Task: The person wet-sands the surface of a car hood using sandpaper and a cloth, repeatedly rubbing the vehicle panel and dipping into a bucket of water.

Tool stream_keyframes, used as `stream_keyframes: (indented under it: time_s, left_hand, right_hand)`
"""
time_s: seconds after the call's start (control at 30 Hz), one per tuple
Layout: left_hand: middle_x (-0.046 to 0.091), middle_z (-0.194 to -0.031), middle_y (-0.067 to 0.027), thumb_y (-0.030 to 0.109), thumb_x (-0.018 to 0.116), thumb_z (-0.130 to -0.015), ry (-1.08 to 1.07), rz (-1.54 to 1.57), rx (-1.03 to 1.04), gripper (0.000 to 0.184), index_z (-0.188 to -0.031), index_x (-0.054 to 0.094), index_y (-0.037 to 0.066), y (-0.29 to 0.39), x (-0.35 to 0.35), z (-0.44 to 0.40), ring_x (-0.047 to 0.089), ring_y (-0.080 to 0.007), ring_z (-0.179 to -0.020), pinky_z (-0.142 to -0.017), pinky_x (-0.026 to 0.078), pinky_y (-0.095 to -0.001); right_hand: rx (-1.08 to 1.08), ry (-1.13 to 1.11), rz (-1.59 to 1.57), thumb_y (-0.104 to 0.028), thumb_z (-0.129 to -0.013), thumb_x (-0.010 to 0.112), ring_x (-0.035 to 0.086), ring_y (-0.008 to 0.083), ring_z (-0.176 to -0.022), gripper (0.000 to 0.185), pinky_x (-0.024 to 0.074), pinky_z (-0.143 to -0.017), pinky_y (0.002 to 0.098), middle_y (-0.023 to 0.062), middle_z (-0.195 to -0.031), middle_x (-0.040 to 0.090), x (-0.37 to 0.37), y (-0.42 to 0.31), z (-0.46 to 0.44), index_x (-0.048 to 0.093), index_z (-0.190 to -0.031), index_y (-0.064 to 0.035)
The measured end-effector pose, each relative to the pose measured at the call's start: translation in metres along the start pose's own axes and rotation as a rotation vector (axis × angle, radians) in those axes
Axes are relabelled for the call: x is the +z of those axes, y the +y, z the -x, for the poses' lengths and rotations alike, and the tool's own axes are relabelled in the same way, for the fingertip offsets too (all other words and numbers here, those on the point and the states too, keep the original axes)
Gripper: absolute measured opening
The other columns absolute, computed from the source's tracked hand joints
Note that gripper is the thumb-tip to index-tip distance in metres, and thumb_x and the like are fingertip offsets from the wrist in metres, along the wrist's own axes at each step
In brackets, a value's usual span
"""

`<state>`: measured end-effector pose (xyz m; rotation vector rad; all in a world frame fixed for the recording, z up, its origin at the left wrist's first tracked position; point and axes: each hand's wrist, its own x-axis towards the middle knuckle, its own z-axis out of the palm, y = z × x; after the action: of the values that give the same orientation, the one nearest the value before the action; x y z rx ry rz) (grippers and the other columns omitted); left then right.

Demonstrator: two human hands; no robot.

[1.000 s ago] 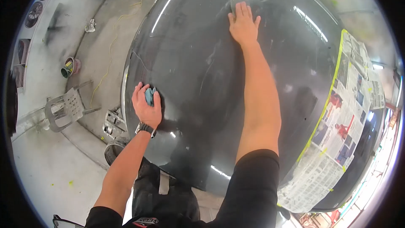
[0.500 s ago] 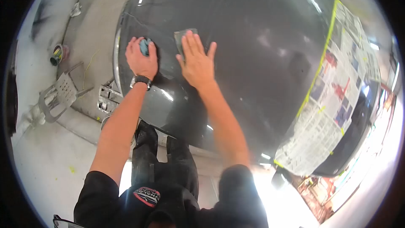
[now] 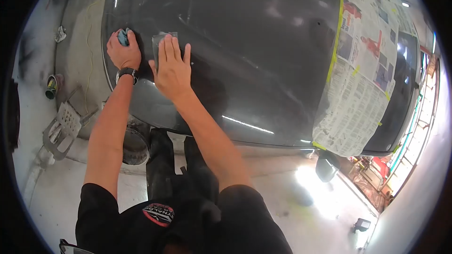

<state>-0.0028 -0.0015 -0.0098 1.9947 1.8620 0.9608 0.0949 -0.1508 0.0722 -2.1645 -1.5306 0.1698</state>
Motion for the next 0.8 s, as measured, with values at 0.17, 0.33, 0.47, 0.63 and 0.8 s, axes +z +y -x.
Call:
stream_keyframes:
  time_s: [0.17, 0.33, 0.47, 0.63, 0.8]
  left_hand:
    - [0.065, -0.134, -0.0218, 0.043, 0.071, -0.093, -0.018, 0.007, -0.014, 0.048, -0.125, 0.07, 0.007, -0.001, -0.001, 0.0, 0.058, -0.0421, -0.127, -0.107, 0.047, -0.0532]
    - [0.06, -0.142, -0.022, 0.044, 0.07, -0.093, -0.058, 0.011, -0.014, 0.049, -0.127, 0.069, 0.008, -0.004, 0.001, -0.001, 0.056, -0.0432, -0.131, -0.108, 0.047, -0.0545]
    - [0.06, -0.142, -0.0227, 0.043, 0.071, -0.093, -0.062, 0.011, -0.017, 0.049, -0.127, 0.068, 0.007, -0.003, 0.0, -0.002, 0.055, -0.0429, -0.131, -0.109, 0.046, -0.0544]
    - [0.059, -0.143, -0.0232, 0.041, 0.071, -0.093, -0.07, 0.021, -0.049, 0.048, -0.127, 0.068, 0.007, 0.005, -0.005, -0.001, 0.055, -0.0425, -0.132, -0.109, 0.045, -0.054]
    - [0.06, -0.142, -0.0227, 0.04, 0.07, -0.096, -0.074, 0.003, -0.023, 0.048, -0.13, 0.067, 0.006, 0.005, -0.004, -0.001, 0.054, -0.0423, -0.133, -0.11, 0.045, -0.0527]
  right_hand:
    - [0.128, -0.132, 0.274, -0.028, -0.101, 0.06, 0.048, 0.0397, -0.145, 0.055, 0.0316, -0.11, 0.069, 0.0219, -0.156, 0.053, -0.107, 0.09, 0.094, 0.055, -0.147, 0.0022]
    - [0.241, -0.037, 0.216, -0.026, -0.101, 0.061, 0.044, 0.043, -0.145, 0.051, 0.0347, -0.109, 0.0654, 0.0251, -0.152, 0.053, -0.081, 0.056, 0.066, 0.056, -0.142, 0.0031]
    - [0.028, -0.088, 0.042, -0.03, -0.101, 0.061, 0.045, 0.0372, -0.146, 0.055, 0.0313, -0.116, 0.0654, 0.0185, -0.156, 0.051, -0.031, 0.027, 0.022, 0.053, -0.146, -0.0012]
    - [0.311, -0.197, 0.296, -0.031, -0.105, 0.057, 0.035, 0.0351, -0.156, 0.062, 0.0241, -0.122, 0.069, 0.014, -0.17, 0.036, -0.128, 0.118, 0.137, 0.042, -0.161, -0.008]
    - [0.072, -0.28, 0.394, -0.033, -0.108, 0.053, 0.028, 0.0348, -0.159, 0.065, 0.0211, -0.121, 0.0733, 0.0131, -0.173, 0.029, -0.136, 0.178, 0.033, 0.033, -0.165, -0.009]
